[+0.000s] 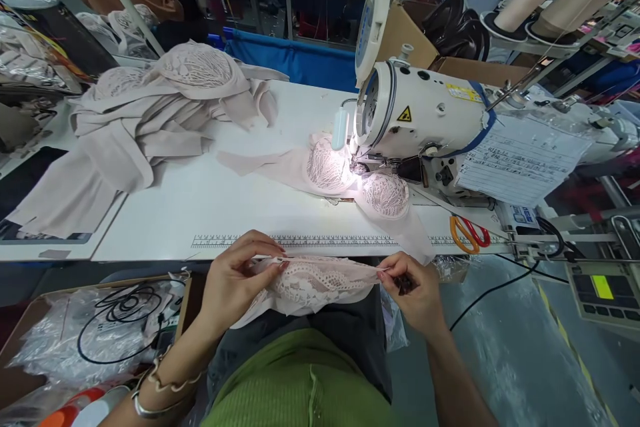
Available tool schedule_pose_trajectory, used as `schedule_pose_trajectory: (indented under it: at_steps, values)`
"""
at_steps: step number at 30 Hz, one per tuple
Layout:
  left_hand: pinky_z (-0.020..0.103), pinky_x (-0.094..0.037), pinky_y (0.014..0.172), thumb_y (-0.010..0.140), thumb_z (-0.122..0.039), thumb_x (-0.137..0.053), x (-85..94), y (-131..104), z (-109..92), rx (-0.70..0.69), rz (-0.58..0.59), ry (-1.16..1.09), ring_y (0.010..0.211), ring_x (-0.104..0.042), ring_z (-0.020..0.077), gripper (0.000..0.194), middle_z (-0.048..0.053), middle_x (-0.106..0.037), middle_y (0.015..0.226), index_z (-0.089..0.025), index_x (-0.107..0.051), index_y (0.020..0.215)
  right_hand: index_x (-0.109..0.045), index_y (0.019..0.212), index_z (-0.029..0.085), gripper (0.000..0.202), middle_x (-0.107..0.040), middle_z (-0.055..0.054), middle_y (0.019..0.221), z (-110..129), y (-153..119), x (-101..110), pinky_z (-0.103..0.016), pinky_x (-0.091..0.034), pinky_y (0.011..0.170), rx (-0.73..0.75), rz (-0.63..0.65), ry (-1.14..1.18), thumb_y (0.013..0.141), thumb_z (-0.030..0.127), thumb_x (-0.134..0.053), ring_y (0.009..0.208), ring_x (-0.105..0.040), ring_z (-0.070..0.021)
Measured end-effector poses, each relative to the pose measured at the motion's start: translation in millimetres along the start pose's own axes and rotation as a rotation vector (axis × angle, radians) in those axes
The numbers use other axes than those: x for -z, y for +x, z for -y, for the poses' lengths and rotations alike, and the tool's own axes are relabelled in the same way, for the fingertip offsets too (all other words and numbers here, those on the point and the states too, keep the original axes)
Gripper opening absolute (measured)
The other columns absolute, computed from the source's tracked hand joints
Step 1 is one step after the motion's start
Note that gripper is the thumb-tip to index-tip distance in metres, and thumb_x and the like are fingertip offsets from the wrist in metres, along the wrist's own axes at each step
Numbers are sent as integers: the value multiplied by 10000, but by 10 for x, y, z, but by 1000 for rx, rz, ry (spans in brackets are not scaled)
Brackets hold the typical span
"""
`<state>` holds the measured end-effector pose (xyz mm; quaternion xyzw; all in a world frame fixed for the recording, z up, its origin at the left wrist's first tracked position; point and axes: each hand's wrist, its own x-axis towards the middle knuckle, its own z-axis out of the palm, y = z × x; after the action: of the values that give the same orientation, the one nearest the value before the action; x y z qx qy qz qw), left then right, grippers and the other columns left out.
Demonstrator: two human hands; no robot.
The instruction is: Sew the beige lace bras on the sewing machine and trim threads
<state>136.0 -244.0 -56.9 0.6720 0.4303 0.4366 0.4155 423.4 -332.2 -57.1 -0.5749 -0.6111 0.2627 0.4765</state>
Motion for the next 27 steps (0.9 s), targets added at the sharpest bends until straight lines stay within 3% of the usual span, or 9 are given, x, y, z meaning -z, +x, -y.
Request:
schedule_pose_trajectory:
  at_steps: [10,13,15,22,25,27]
  values:
    - [302,-583,634,820,-326,-785,-18,-22,65,84,-22,-78,804,-652,201,86,40,-666,872,-241,-770,816,-547,759,230,217,-718,-47,825,-71,-55,-35,-247,-505,555,-1,-43,-18,939,281,-657,696,-676,-157]
    - [292,-564,615,814,-302,-783,-29,-12,51,75,-35,-65,806,-649,200,65,39,-668,856,-241,-769,799,-622,894,234,93,-698,-22,784,-72,-54,-27,-242,-504,558,-55,-61,-74,929,303,-673,651,-652,-146]
    - [285,-542,604,807,-266,-779,-40,-1,41,65,-42,-53,804,-649,197,32,40,-679,845,-241,-771,789,-669,965,236,82,-673,-8,747,-46,-30,-10,-242,-489,551,-71,-30,-140,927,308,-672,615,-618,-139]
    - [293,-544,705,756,-202,-818,-69,8,46,66,-25,-194,799,-658,182,48,47,-705,797,-213,-773,743,-693,787,237,145,-607,-4,679,130,136,247,-272,-343,450,-80,133,-97,919,287,-662,516,-466,-128]
    - [294,-554,721,776,-227,-822,-11,28,40,109,85,-312,805,-664,180,83,55,-700,819,-198,-753,740,-681,757,240,172,-580,-8,652,207,213,432,-286,-323,452,-84,247,14,913,313,-678,513,-444,-137]
    - [314,-565,790,815,-264,-801,17,57,-7,142,274,-307,892,-682,199,98,77,-710,933,-189,-739,803,-677,745,240,175,-591,-19,656,302,264,494,-292,-345,474,-55,327,77,902,316,-690,541,-468,-151]
